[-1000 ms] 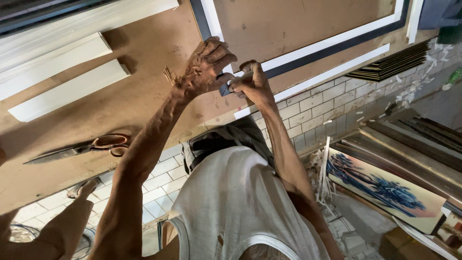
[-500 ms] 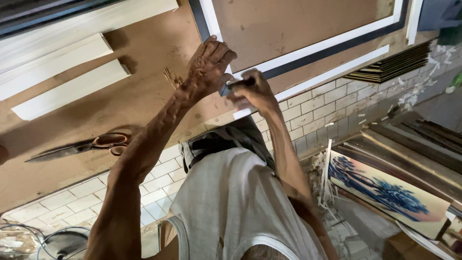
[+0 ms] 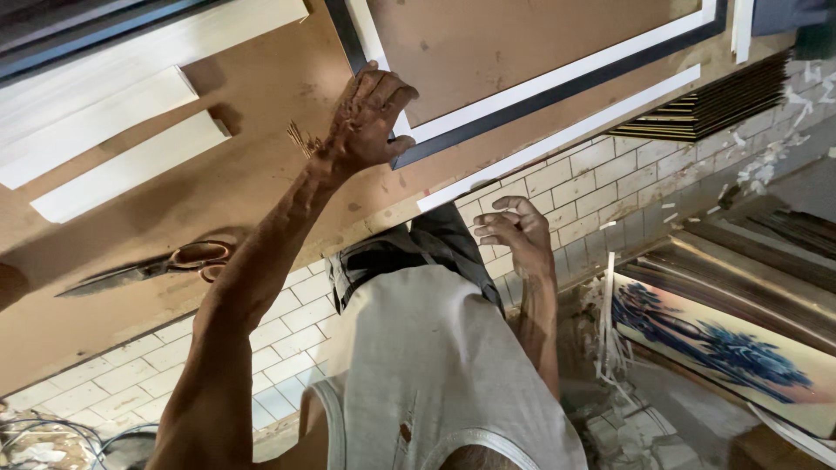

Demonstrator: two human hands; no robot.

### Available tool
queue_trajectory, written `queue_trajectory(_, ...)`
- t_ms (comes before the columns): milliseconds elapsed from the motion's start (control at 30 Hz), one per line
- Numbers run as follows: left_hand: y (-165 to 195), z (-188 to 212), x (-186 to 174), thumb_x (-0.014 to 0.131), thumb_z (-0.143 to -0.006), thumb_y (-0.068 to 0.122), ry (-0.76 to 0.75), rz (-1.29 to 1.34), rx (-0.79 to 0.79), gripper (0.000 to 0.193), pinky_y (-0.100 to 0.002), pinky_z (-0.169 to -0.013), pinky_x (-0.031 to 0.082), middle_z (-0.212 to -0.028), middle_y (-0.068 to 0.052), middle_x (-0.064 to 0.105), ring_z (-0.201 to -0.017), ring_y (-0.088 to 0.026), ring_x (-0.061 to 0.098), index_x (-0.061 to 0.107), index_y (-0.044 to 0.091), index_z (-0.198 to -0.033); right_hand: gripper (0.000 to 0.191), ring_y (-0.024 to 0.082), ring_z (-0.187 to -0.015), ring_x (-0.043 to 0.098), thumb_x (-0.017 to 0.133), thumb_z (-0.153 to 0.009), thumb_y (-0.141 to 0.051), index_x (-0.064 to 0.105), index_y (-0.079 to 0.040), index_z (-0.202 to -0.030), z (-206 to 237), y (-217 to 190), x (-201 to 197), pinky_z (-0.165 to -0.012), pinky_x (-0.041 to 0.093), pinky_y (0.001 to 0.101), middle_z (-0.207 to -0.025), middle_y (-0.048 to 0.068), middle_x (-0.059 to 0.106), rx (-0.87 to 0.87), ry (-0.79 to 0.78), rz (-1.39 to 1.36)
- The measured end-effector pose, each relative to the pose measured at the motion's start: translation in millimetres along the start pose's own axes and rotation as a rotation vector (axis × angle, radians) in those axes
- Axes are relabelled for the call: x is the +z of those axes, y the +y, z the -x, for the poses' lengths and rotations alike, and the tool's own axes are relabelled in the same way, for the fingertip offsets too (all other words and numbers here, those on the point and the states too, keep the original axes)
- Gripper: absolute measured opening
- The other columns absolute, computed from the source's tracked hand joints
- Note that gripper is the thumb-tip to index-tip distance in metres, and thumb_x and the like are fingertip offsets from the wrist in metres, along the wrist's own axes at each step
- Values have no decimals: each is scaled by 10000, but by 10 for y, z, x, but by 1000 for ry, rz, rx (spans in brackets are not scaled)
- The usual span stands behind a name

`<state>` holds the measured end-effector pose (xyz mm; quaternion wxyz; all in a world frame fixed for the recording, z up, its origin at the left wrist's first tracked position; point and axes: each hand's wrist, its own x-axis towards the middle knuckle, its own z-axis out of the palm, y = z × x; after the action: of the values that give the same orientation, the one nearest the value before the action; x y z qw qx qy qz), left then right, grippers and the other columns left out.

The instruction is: The person assembles a picture frame on a workbench: they lay white mat board strips along the inside edges of a black frame, press the strips into place, wipe the frame with a cloth, reposition the frame on the bench, and use a tape dispenser to secure the backing.

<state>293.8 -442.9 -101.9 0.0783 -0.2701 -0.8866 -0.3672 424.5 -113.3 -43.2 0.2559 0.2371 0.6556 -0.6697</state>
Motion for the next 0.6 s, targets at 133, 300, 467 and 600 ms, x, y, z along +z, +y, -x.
queue_trajectory(133,-15,15,21,931,-696,313,-3,9,-17,652,-493,-1192,367,-1168,-111,620,-1160,-290,570,679,48,-1235,276,226,-820,758,730,-896,-36,617,6,-1145,9,123,50,-694,637,324,-960,196,758,-26,0,-23)
queue_trajectory(300,-57,85,96,912,-720,383,-4,-66,-18,655,-486,-1216,328,-1184,-95,631,-1207,-275,576,690,65,-1247,238,225,-820,766,716,-914,-36,623,7,-1128,-41,110,81,-725,645,327,-949,185,758,-26,25,-23)
queue_trajectory(467,-90,140,179,859,-818,576,-27,-110,-40,690,-477,-1267,244,-1204,-83,632,-1272,-269,548,696,85,-1275,212,228,-808,753,722,-925,-24,632,10,-1115,-73,26,66,-732,645,344,-942,193,753,-54,26,-15)
queue_trajectory(600,-87,163,210,756,-745,768,-32,-176,-23,871,-476,-1263,194,-1191,-95,629,-1302,-273,527,695,80,-1277,209,230,-819,758,728,-922,-37,631,12,-1100,-80,3,73,-737,642,339,-944,196,752,-75,39,-14)
